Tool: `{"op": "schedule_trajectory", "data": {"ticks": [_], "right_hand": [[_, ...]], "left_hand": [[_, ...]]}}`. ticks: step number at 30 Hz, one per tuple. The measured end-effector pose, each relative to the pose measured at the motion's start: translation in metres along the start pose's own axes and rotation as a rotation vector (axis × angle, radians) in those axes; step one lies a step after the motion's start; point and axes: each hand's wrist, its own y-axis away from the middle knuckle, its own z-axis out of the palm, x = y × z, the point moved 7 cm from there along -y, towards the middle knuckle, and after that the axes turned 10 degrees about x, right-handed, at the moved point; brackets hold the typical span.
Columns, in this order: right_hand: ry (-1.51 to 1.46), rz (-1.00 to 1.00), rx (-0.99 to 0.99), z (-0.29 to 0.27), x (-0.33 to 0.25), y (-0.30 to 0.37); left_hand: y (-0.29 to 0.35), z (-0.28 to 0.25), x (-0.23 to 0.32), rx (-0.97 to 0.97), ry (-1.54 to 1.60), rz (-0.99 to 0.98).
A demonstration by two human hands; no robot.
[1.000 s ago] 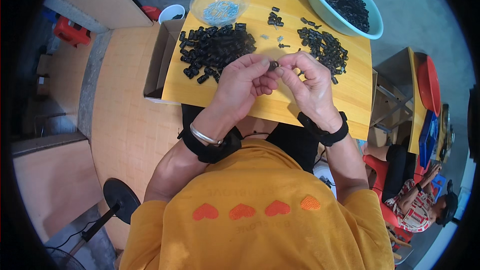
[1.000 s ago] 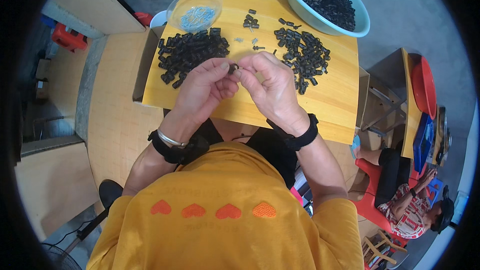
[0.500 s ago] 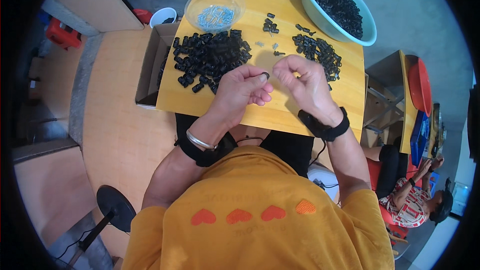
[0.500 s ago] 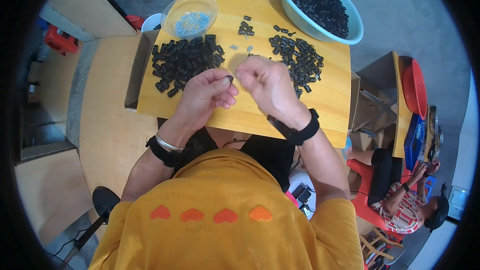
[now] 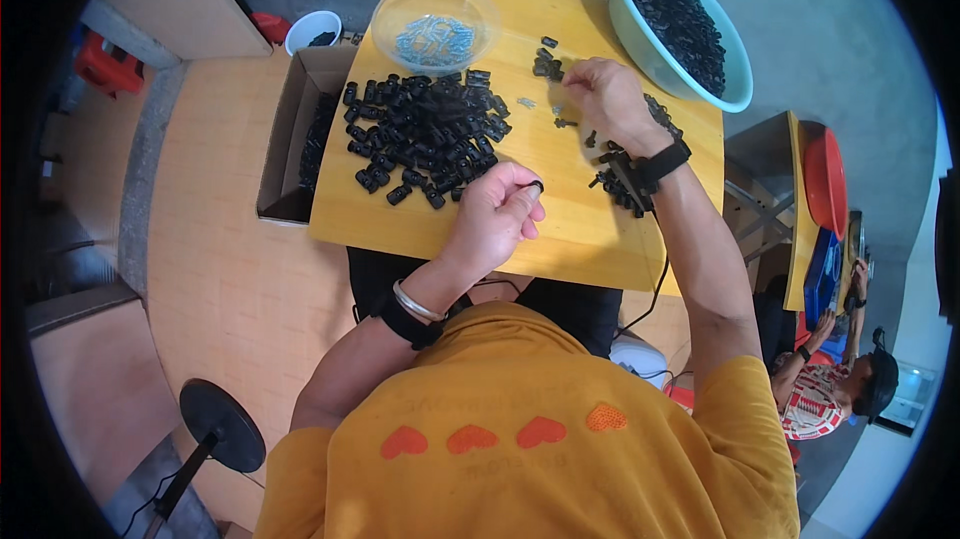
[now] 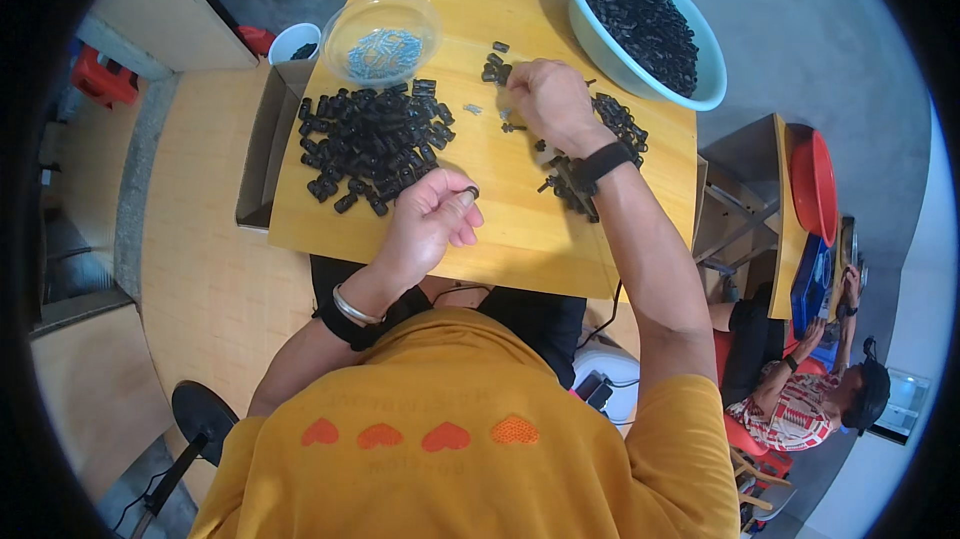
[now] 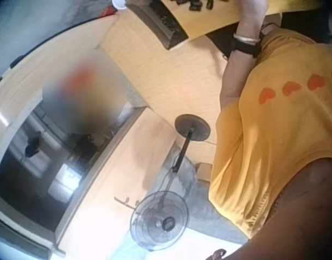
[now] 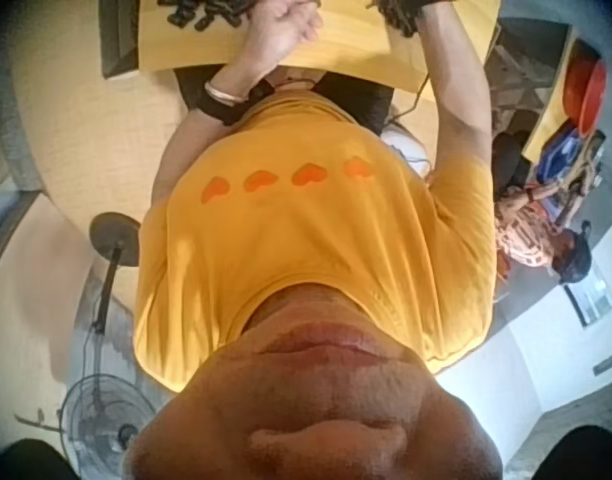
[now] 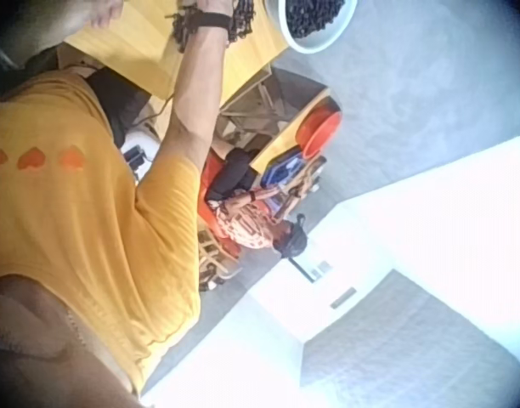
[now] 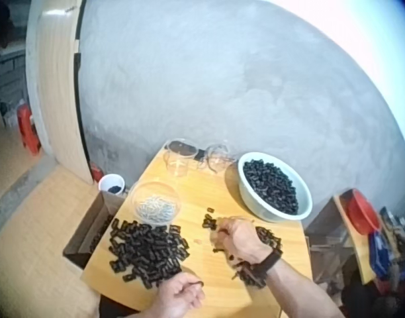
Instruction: Assembling small plastic and metal components at a workbench.
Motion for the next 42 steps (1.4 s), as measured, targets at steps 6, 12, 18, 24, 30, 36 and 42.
{"op": "schedule_trajectory", "data": {"ticks": [6, 12, 18, 24, 30, 36, 42], "right_hand": [[0.112, 0.058, -0.049, 0.017, -0.003, -0.011], [0.236, 0.116, -0.118, 0.027, -0.011, -0.013], [-0.364, 0.221, -0.007, 0.000, -0.015, 0.008], [-1.100, 0.527, -0.077, -0.022, -0.042, 0.065], [-1.302, 0.491, 0.031, -0.029, -0.060, 0.095], [-1.331, 0.507, 0.082, -0.029, -0.062, 0.110], [-1.101, 0.324, 0.266, -0.031, -0.062, 0.119]], "left_hand": [[-0.001, 0.000, -0.003, -0.029, 0.018, -0.022], [-0.001, 0.000, -0.005, -0.040, 0.038, -0.012], [-0.005, -0.011, -0.003, 0.027, 0.147, -0.137], [0.005, -0.001, 0.026, 0.019, 0.216, -0.024], [0.017, 0.012, 0.042, -0.025, 0.204, 0.101], [0.023, 0.017, 0.044, -0.025, 0.205, 0.119], [0.024, 0.019, 0.039, 0.006, 0.218, 0.088]]}}
